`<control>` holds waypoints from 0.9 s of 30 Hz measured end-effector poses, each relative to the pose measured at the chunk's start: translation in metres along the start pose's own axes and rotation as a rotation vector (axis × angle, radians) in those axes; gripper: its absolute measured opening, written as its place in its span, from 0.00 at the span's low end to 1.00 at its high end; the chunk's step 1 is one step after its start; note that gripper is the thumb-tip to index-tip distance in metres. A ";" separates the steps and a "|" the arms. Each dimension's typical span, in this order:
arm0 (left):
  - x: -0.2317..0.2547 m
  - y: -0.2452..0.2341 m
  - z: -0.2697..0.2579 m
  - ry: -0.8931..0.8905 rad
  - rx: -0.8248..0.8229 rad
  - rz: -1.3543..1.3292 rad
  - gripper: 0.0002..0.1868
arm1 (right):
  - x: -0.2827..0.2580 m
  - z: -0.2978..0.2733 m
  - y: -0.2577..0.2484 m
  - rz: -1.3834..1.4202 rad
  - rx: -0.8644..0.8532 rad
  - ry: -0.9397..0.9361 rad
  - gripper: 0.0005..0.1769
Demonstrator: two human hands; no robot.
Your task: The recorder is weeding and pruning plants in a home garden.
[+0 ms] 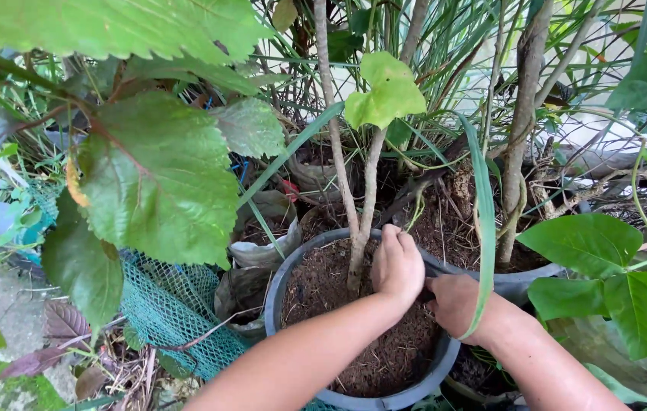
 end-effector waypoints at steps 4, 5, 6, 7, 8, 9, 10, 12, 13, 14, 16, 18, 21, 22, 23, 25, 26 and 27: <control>0.008 -0.050 -0.033 0.040 0.043 0.151 0.15 | -0.010 -0.009 -0.012 0.034 -0.025 -0.003 0.23; 0.005 -0.062 -0.038 0.056 0.042 0.189 0.15 | -0.011 -0.009 -0.012 0.031 -0.026 -0.013 0.24; 0.002 -0.073 -0.043 0.071 0.038 0.225 0.14 | -0.012 -0.010 -0.012 0.028 -0.028 -0.020 0.24; -0.011 -0.081 -0.045 0.066 0.039 0.226 0.14 | -0.015 -0.013 -0.012 0.029 -0.032 -0.023 0.24; -0.021 -0.090 -0.049 0.150 0.098 0.241 0.14 | -0.018 -0.016 -0.014 0.048 -0.029 -0.010 0.23; -0.031 -0.100 -0.052 0.234 0.156 0.257 0.13 | -0.021 -0.019 -0.016 0.068 -0.027 0.003 0.22; -0.045 -0.108 -0.055 0.227 0.164 0.258 0.13 | -0.020 -0.017 -0.012 0.065 -0.030 -0.007 0.22; -0.067 -0.129 -0.063 0.368 0.288 0.206 0.13 | -0.019 -0.012 -0.008 0.084 0.055 -0.060 0.23; -0.073 -0.136 -0.065 0.361 0.299 0.208 0.13 | -0.017 -0.012 -0.008 0.081 0.052 -0.072 0.23; -0.082 -0.142 -0.068 0.338 0.312 0.122 0.12 | -0.015 -0.012 -0.008 0.086 0.071 -0.108 0.25; -0.105 -0.152 -0.066 0.305 0.339 0.034 0.11 | -0.020 -0.022 -0.015 0.084 0.083 -0.157 0.28; -0.141 -0.158 -0.058 0.255 0.353 -0.293 0.09 | -0.030 -0.042 -0.026 0.017 -0.001 -0.111 0.26; -0.153 -0.174 -0.072 0.192 0.377 -0.589 0.09 | -0.039 -0.066 -0.039 0.006 -0.087 -0.056 0.24; -0.158 -0.179 -0.072 0.190 0.396 -0.589 0.09 | -0.033 -0.058 -0.032 -0.002 -0.090 -0.072 0.24; -0.163 -0.184 -0.073 0.195 0.416 -0.662 0.09 | -0.027 -0.050 -0.026 0.024 -0.087 -0.079 0.25; -0.173 -0.195 -0.073 0.201 0.459 -0.732 0.09 | -0.028 -0.038 -0.017 0.041 -0.089 -0.105 0.25; -0.178 -0.199 -0.073 0.264 0.485 -0.793 0.09 | -0.035 -0.035 -0.015 0.123 -0.069 -0.136 0.27; -0.183 -0.204 -0.072 0.328 0.511 -0.851 0.09 | -0.042 -0.031 -0.013 0.206 -0.050 -0.166 0.28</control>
Point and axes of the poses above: each hand's wrist, its own z-axis towards the middle knuckle, its own y-axis out of the palm, x = y × z, the point moved 3 cm from there along z, towards the middle knuckle, and after that the axes turned 7 degrees about -x, right-handed, at the moved point
